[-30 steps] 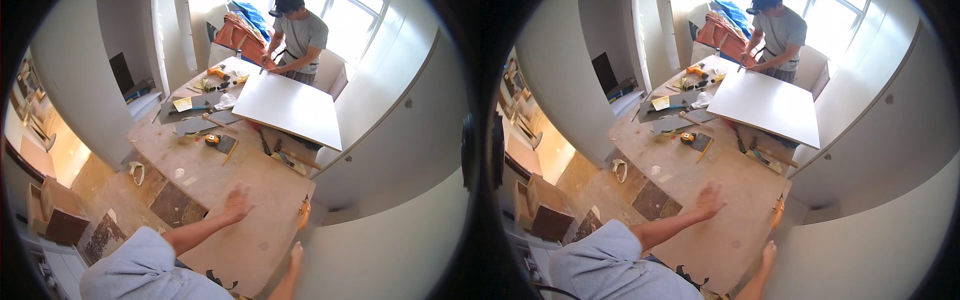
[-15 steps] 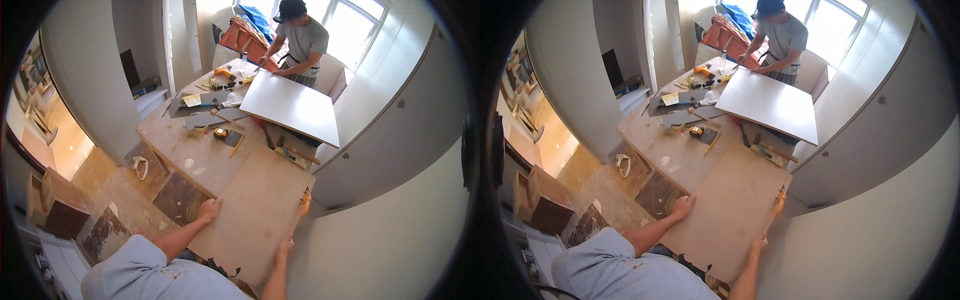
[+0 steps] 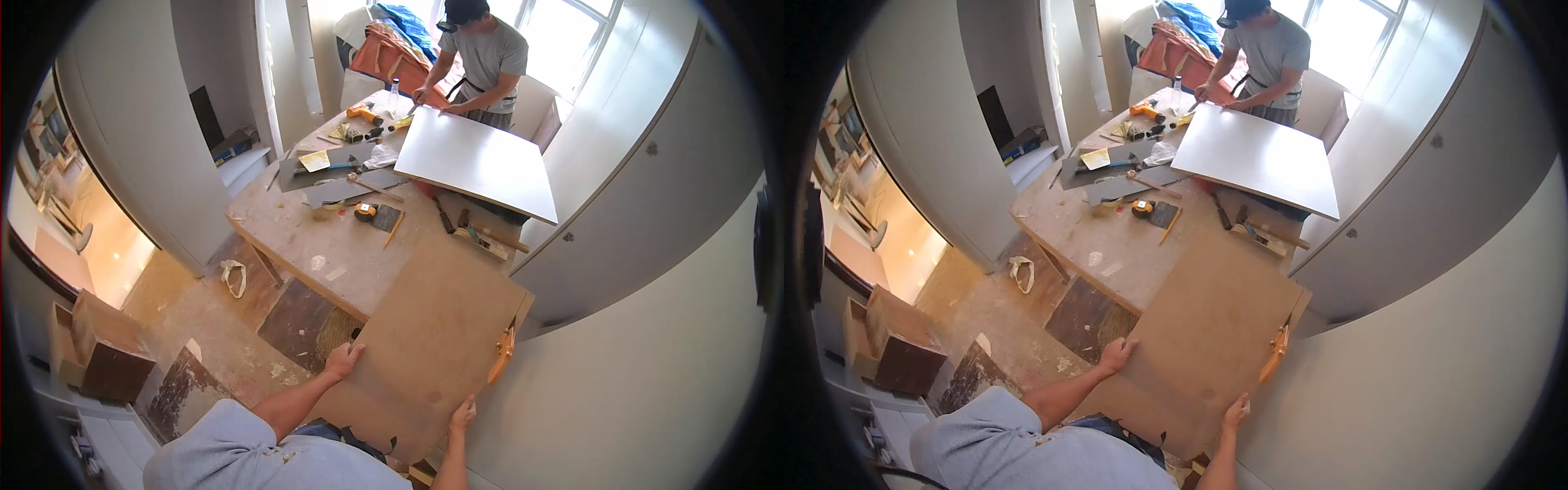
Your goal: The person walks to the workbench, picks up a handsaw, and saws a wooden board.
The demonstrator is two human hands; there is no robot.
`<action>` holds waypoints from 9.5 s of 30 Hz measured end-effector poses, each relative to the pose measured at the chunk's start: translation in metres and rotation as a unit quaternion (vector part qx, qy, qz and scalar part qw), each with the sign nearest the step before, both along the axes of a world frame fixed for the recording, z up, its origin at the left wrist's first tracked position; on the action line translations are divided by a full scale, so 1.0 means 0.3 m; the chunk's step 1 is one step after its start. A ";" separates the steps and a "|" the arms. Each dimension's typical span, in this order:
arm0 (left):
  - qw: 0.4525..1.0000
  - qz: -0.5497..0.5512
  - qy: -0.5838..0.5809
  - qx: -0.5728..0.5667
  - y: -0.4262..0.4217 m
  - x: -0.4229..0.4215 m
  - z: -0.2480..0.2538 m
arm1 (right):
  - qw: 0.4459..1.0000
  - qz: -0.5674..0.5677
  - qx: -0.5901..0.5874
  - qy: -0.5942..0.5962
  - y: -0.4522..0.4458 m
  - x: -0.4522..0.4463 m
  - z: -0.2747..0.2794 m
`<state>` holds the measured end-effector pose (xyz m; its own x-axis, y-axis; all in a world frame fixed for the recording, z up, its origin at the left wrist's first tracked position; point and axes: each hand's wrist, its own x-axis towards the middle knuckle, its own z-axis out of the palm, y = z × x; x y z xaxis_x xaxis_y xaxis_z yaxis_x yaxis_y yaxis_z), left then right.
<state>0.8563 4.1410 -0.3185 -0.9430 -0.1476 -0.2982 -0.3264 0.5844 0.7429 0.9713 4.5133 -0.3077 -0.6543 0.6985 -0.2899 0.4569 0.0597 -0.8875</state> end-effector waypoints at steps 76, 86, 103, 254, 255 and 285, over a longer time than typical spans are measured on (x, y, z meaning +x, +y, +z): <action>0.809 -0.526 0.203 -0.166 1.284 -0.859 0.676 | 0.969 0.086 0.229 -0.047 0.039 -0.332 0.517; 0.819 -0.518 0.198 -0.151 1.274 -0.861 0.667 | 0.985 0.098 0.123 -0.071 -0.118 0.174 0.702; 0.816 -0.519 0.204 -0.154 1.272 -0.837 0.675 | 0.984 0.107 0.120 -0.075 -0.094 0.123 0.662; 0.834 -0.501 0.163 -0.165 1.267 -0.817 0.718 | 0.983 0.102 0.142 -0.051 0.073 -0.299 0.570; 0.836 -0.497 0.164 -0.164 1.263 -0.821 0.725 | 0.986 0.103 0.126 -0.037 0.058 -0.235 0.569; 0.837 -0.476 0.207 -0.175 1.279 -0.810 0.703 | 0.979 0.105 0.163 -0.059 0.063 -0.306 0.540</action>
